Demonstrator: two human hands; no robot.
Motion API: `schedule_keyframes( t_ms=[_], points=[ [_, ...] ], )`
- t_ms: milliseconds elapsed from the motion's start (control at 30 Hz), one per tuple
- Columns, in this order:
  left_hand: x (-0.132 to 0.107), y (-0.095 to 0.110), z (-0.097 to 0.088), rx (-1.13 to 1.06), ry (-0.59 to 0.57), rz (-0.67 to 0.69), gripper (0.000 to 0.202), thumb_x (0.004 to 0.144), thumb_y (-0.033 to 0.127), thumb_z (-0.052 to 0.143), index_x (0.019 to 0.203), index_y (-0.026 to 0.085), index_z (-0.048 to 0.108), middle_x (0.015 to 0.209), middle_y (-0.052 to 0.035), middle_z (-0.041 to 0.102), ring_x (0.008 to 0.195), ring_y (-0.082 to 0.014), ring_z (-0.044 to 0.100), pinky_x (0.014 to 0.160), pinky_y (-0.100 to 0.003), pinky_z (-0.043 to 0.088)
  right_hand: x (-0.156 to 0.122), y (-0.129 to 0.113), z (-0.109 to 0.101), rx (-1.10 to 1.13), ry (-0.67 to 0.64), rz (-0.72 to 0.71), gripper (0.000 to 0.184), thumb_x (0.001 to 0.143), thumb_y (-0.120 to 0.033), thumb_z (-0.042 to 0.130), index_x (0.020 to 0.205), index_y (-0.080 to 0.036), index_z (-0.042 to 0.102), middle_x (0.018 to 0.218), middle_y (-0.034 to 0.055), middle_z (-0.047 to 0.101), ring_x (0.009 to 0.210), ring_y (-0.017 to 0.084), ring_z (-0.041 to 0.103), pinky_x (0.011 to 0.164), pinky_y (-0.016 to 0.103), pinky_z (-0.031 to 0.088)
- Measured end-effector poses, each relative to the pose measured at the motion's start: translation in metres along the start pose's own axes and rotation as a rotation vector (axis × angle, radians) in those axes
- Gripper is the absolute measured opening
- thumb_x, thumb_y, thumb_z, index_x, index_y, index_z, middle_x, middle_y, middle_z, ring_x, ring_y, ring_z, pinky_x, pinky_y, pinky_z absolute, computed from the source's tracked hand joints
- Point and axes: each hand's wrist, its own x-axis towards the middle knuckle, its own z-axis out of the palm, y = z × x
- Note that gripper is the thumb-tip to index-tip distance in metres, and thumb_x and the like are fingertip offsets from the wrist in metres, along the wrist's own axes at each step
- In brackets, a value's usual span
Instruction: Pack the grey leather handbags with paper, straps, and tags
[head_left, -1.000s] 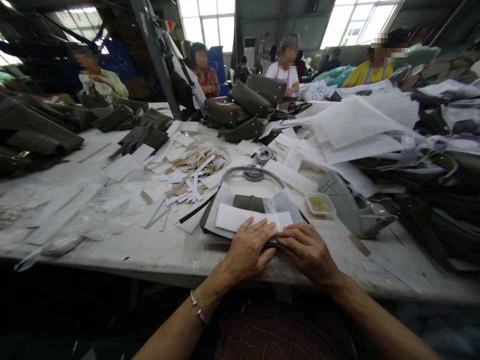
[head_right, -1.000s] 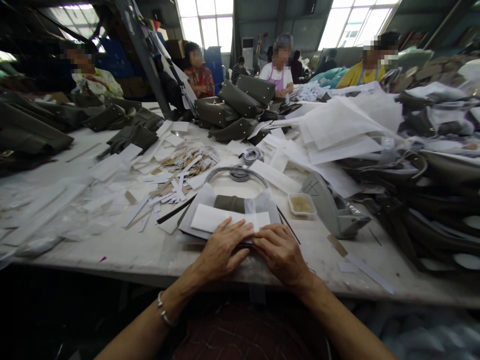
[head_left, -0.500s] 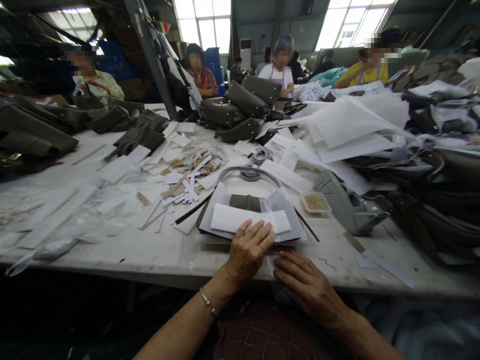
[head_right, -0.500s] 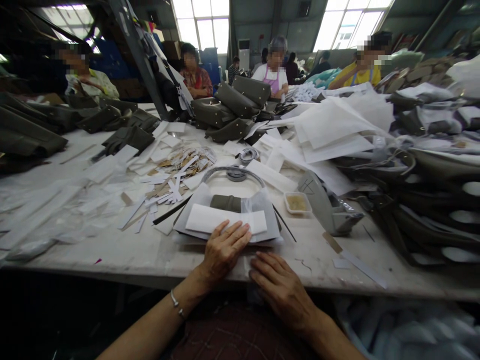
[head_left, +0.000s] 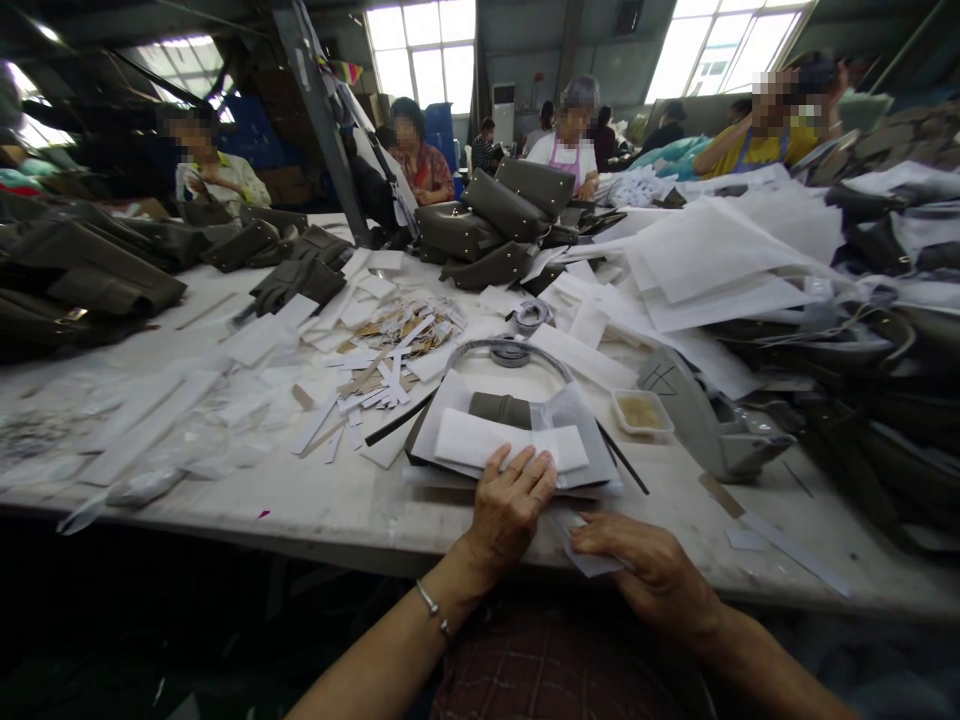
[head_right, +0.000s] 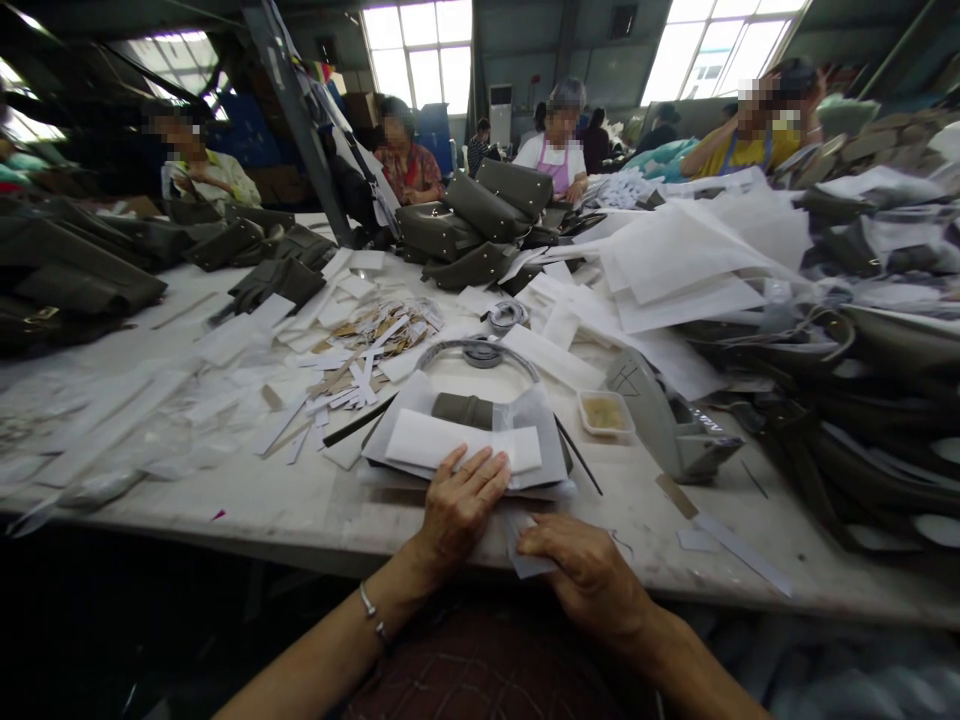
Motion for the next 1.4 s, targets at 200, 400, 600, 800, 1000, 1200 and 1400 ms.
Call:
schedule_keyframes(
  t_ms=[200, 400, 600, 800, 1000, 1200, 1400],
  points=[
    [0.002, 0.004, -0.006, -0.081, -0.019, -0.039, 0.023, 0.096, 0.018, 0.049, 0.114, 0.021, 0.063, 0.111, -0.0034, 0.071, 0.115, -0.0177, 0.061, 0.109, -0.042, 0.04, 0.052, -0.022, -0.014, -0.203, -0.031, -0.079, 0.021, 0.09, -0.012, 0.052, 0.09, -0.022, 0.07, 0.082, 0.0051, 0.073, 0.08, 0.018, 0.068, 0.079, 0.032, 0.051],
    [0.011, 0.008, -0.027, -0.299, -0.146, -0.203, 0.025, 0.085, 0.02, 0.059, 0.11, 0.018, 0.06, 0.11, -0.0072, 0.068, 0.11, -0.0222, 0.061, 0.109, -0.045, 0.041, 0.092, -0.003, -0.018, -0.239, -0.065, 0.042, 0.017, 0.092, -0.024, 0.058, 0.084, -0.022, 0.073, 0.08, 0.004, 0.072, 0.078, 0.018, 0.065, 0.078, 0.031, 0.046],
    [0.019, 0.014, -0.02, -0.259, -0.022, -0.34, 0.036, 0.09, 0.025, 0.058, 0.123, 0.015, 0.049, 0.096, -0.0077, 0.068, 0.092, -0.0239, 0.064, 0.093, -0.046, 0.051, 0.11, 0.025, -0.017, -0.105, -0.17, 0.332, 0.018, 0.088, -0.031, 0.062, 0.078, -0.024, 0.075, 0.079, 0.0008, 0.072, 0.078, 0.018, 0.063, 0.074, 0.029, 0.046],
    [0.021, 0.014, -0.009, -0.189, 0.056, -0.386, 0.031, 0.087, 0.011, 0.051, 0.117, 0.016, 0.049, 0.094, -0.0072, 0.066, 0.088, -0.0225, 0.063, 0.082, -0.04, 0.055, 0.109, 0.035, -0.008, 0.035, -0.122, 0.439, 0.019, 0.084, -0.035, 0.066, 0.071, -0.023, 0.074, 0.073, 0.0008, 0.07, 0.075, 0.019, 0.061, 0.072, 0.03, 0.045],
    [0.023, 0.011, -0.016, -0.124, -0.074, -0.232, 0.022, 0.09, 0.013, 0.047, 0.111, 0.017, 0.053, 0.083, -0.0048, 0.061, 0.081, -0.0218, 0.059, 0.081, -0.04, 0.052, 0.107, 0.039, -0.003, 0.08, -0.112, 0.562, 0.015, 0.079, -0.033, 0.068, 0.071, -0.021, 0.074, 0.076, 0.0018, 0.07, 0.076, 0.02, 0.062, 0.071, 0.03, 0.045],
    [0.016, 0.006, -0.022, -0.078, -0.148, -0.04, 0.018, 0.093, 0.019, 0.051, 0.108, 0.016, 0.06, 0.107, -0.0096, 0.063, 0.098, -0.0218, 0.059, 0.099, -0.043, 0.045, 0.111, 0.044, -0.002, 0.104, -0.172, 0.663, 0.011, 0.073, -0.03, 0.067, 0.074, -0.02, 0.071, 0.072, 0.0, 0.067, 0.07, 0.017, 0.06, 0.065, 0.028, 0.043],
    [0.009, 0.003, -0.017, -0.052, -0.128, 0.054, 0.032, 0.097, 0.024, 0.049, 0.126, 0.015, 0.057, 0.125, -0.0078, 0.063, 0.126, -0.0226, 0.05, 0.115, -0.045, 0.032, 0.12, 0.04, 0.003, -0.061, -0.197, 0.665, 0.01, 0.075, -0.03, 0.066, 0.072, -0.021, 0.067, 0.068, -0.0015, 0.066, 0.065, 0.016, 0.058, 0.06, 0.027, 0.038]
  ],
)
